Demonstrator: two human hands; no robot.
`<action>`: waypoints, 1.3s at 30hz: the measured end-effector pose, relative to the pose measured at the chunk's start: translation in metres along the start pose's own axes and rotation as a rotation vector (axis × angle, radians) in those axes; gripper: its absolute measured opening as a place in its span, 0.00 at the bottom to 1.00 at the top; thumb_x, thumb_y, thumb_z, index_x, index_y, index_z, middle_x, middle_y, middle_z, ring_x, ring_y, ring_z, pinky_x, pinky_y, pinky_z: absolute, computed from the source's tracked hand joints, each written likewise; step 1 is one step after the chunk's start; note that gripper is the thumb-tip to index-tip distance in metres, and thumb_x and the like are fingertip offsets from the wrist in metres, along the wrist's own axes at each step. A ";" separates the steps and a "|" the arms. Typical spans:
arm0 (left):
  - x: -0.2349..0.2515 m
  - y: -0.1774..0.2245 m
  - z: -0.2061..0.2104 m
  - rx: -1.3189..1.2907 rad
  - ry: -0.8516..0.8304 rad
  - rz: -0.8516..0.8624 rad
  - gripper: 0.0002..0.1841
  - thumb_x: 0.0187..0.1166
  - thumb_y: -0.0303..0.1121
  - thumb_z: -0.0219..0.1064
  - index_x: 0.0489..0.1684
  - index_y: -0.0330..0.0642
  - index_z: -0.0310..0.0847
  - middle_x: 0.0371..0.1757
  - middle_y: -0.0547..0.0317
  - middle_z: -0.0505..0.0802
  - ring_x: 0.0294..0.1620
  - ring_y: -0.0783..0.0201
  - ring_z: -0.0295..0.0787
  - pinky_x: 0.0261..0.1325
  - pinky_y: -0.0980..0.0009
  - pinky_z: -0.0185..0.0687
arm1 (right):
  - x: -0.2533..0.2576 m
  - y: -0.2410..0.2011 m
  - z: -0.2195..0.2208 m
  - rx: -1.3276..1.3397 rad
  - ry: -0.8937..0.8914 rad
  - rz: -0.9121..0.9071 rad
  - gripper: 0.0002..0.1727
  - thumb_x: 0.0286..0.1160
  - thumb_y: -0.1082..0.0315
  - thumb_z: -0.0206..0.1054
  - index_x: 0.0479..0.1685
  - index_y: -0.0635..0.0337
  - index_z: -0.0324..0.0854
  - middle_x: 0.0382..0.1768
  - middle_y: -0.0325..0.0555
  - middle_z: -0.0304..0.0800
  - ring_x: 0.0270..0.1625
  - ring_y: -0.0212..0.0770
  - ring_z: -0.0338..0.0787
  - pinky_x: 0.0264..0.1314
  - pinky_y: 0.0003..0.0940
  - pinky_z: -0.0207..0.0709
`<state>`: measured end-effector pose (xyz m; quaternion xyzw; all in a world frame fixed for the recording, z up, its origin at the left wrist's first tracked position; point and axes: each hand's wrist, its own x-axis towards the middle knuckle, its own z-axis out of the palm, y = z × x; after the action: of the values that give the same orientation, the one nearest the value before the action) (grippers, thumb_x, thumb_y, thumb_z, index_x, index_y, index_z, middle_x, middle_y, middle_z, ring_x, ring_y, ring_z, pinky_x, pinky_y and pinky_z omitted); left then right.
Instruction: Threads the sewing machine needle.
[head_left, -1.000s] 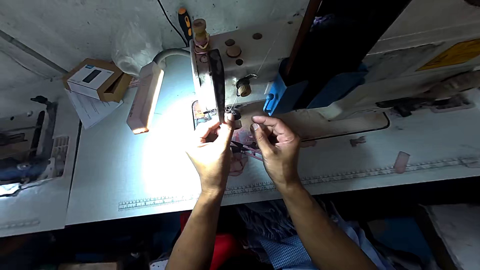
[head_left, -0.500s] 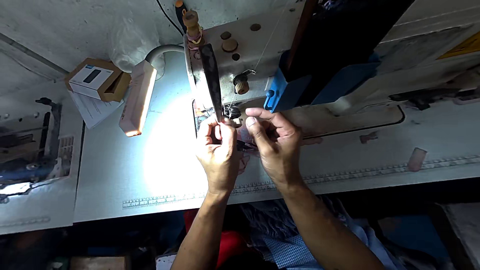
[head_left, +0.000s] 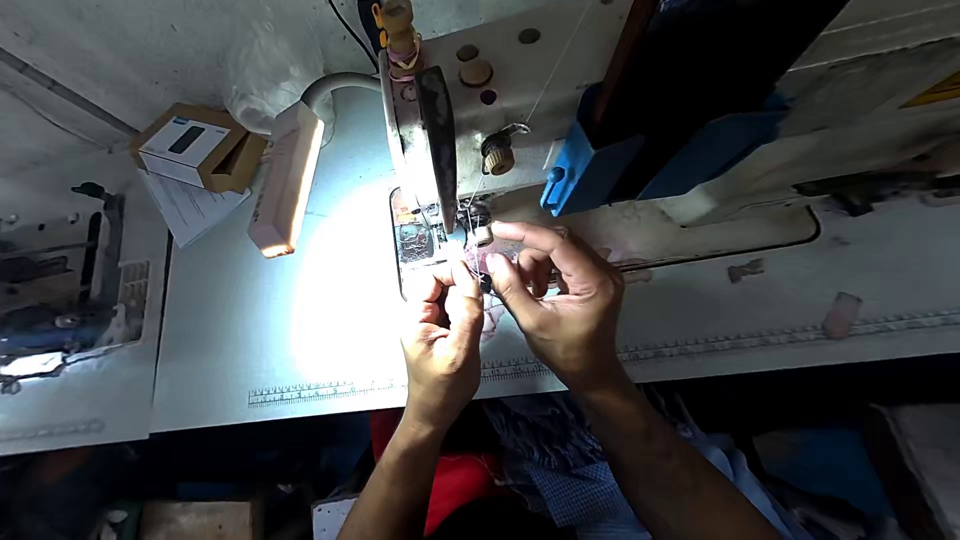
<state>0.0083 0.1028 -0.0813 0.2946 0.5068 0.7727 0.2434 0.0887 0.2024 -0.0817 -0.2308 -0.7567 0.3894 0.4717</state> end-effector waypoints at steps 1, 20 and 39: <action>-0.002 0.001 -0.001 0.011 -0.008 -0.004 0.07 0.85 0.29 0.59 0.37 0.46 0.81 0.21 0.70 0.75 0.18 0.80 0.66 0.23 0.84 0.64 | 0.001 0.000 0.000 -0.043 -0.010 -0.033 0.17 0.71 0.70 0.75 0.59 0.62 0.90 0.34 0.36 0.86 0.33 0.22 0.79 0.33 0.15 0.72; -0.030 0.016 -0.024 0.449 -0.282 0.208 0.06 0.81 0.28 0.63 0.34 0.36 0.80 0.24 0.69 0.77 0.26 0.85 0.69 0.30 0.88 0.65 | -0.011 -0.022 -0.019 0.794 -0.272 0.667 0.15 0.90 0.63 0.57 0.58 0.59 0.87 0.26 0.38 0.81 0.17 0.25 0.70 0.19 0.17 0.68; 0.023 0.033 -0.011 -0.108 -0.139 -0.244 0.08 0.88 0.32 0.63 0.52 0.43 0.88 0.47 0.61 0.90 0.34 0.76 0.82 0.34 0.83 0.78 | -0.006 -0.018 -0.021 0.957 -0.197 0.758 0.11 0.88 0.66 0.57 0.44 0.52 0.87 0.28 0.34 0.78 0.24 0.24 0.75 0.26 0.17 0.73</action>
<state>-0.0184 0.0988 -0.0492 0.2700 0.4787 0.7412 0.3856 0.1108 0.1952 -0.0648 -0.2092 -0.4035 0.8457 0.2798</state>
